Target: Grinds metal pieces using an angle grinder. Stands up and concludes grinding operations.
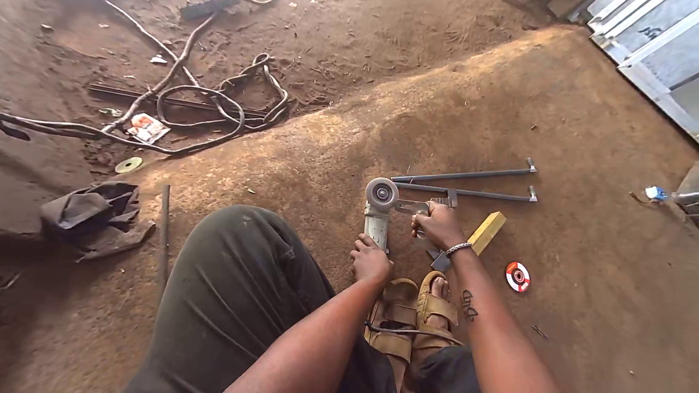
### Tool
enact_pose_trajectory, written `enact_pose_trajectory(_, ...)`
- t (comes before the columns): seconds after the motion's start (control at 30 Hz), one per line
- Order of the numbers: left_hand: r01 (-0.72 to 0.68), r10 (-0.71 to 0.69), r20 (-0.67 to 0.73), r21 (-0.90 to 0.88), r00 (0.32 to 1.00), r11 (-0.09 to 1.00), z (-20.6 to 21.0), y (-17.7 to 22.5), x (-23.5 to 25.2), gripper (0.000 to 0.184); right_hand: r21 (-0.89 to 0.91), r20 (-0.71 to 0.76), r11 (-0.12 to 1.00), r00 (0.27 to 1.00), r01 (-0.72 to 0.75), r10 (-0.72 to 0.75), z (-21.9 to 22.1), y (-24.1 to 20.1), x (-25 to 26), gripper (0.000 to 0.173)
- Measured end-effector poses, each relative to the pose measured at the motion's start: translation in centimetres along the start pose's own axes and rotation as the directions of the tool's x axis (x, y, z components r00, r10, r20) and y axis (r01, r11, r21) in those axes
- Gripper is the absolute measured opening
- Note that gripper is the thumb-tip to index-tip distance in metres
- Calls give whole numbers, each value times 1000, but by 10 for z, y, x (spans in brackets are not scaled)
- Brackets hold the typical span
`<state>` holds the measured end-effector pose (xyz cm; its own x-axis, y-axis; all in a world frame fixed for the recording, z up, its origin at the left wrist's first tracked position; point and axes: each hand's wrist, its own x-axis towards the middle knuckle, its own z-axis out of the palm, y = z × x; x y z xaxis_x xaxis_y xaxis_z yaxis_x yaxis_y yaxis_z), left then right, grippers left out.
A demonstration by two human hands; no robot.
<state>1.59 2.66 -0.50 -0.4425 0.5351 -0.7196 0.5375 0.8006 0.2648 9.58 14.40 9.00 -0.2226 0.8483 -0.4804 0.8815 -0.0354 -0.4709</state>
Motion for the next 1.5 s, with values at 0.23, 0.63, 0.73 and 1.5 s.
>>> enact_pose_trajectory(0.23,0,-2,20,52,1000,999,0,4,6,114,850,-25,527,999,9,22,-8,15,-29,23)
enact_pose_trajectory(0.63,20,-21,18,38,1000,999,2,4,7,114,954,5,-244,818,-177,-575,-16,-21,-63,29)
enact_pose_trajectory(0.73,22,-22,15,36,1000,999,3,3,7,115,936,-11,-282,785,-209,-619,-17,-25,-65,29)
enact_pose_trajectory(1.5,6,-7,47,20,999,1000,-1,2,7,112,804,-268,576,955,149,127,36,-11,-40,34)
